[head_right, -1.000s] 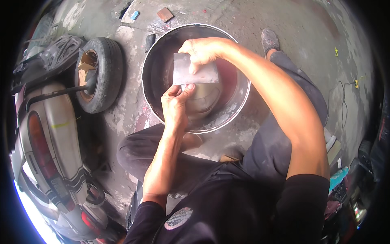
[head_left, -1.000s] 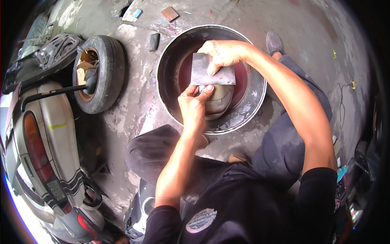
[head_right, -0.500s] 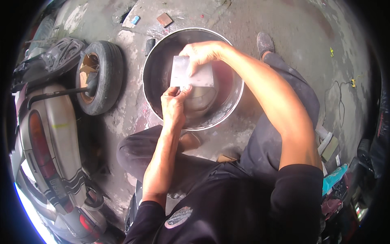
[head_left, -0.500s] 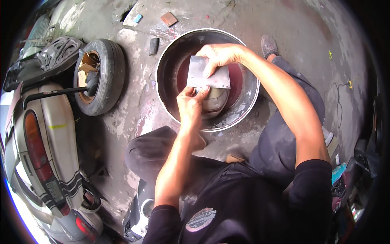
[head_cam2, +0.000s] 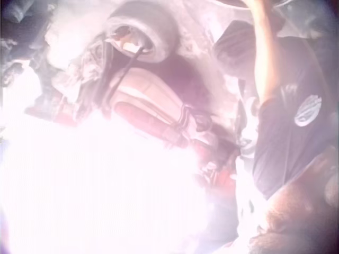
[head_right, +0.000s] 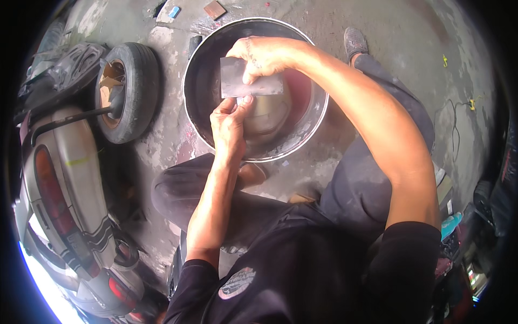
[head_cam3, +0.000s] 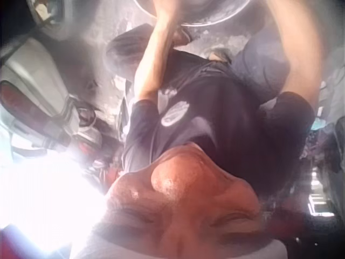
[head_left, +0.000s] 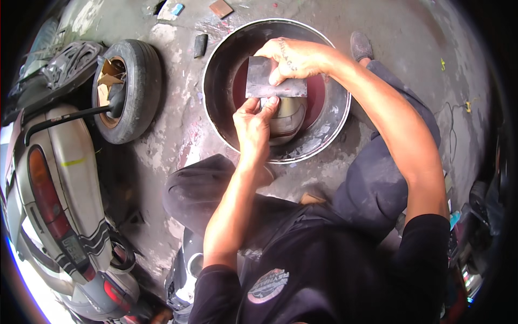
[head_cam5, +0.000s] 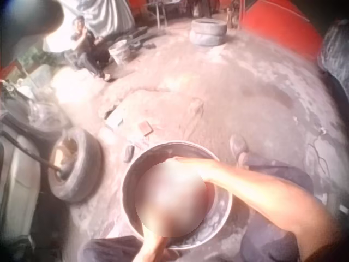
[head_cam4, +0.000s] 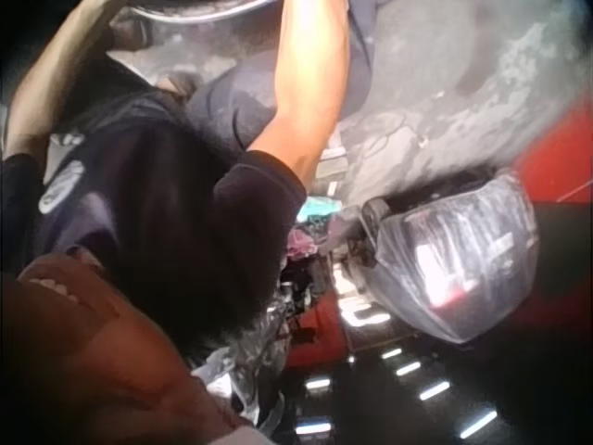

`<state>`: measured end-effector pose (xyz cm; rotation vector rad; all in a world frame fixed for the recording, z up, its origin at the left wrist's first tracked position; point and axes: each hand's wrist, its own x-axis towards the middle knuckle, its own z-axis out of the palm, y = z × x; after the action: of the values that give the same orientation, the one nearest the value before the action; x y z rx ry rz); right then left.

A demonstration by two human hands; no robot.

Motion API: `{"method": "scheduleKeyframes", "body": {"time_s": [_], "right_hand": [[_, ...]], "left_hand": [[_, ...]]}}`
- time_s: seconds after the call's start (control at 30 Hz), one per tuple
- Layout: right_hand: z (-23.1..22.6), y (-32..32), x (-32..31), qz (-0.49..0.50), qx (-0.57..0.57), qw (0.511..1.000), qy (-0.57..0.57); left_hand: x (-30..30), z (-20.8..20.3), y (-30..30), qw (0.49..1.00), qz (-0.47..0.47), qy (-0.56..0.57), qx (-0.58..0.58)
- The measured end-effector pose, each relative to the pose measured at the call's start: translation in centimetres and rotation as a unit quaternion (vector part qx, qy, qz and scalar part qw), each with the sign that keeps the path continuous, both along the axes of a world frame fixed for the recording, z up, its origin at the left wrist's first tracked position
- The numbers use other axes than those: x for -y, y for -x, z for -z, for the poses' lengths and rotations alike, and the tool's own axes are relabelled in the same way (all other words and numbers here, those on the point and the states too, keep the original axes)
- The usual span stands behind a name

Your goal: The person sits on the floor and sands a small, light-colored car part using a sanding block and water from a metal bowl. They repeatedly dip the part and sanding block into the water and rub the block against the part's surface.

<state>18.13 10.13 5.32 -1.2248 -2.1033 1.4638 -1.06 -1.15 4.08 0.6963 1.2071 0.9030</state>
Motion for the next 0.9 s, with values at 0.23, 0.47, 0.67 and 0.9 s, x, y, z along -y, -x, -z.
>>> {"method": "scheduleKeyframes", "body": {"time_s": [0.23, 0.47, 0.67, 0.9], "right_hand": [[0.6, -0.4, -1.0, -0.036, -0.021, 0.995, 0.096], [1.0, -0.3, -2.0, -0.054, -0.009, 0.993, 0.101], [1.6, -1.0, -2.1, -0.053, -0.053, 0.990, 0.118], [1.7, -1.6, -1.4, -0.030, -0.105, 0.989, 0.102]], "left_hand": [[0.0, 0.1, -0.3, 1.000, -0.014, 0.006, -0.007], [-0.2, -0.1, -0.2, 1.000, -0.010, 0.009, -0.016], [-0.1, 0.5, -0.1, 1.000, -0.001, -0.006, -0.003], [0.2, 0.7, 0.4, 0.999, 0.030, 0.004, -0.027]]}}
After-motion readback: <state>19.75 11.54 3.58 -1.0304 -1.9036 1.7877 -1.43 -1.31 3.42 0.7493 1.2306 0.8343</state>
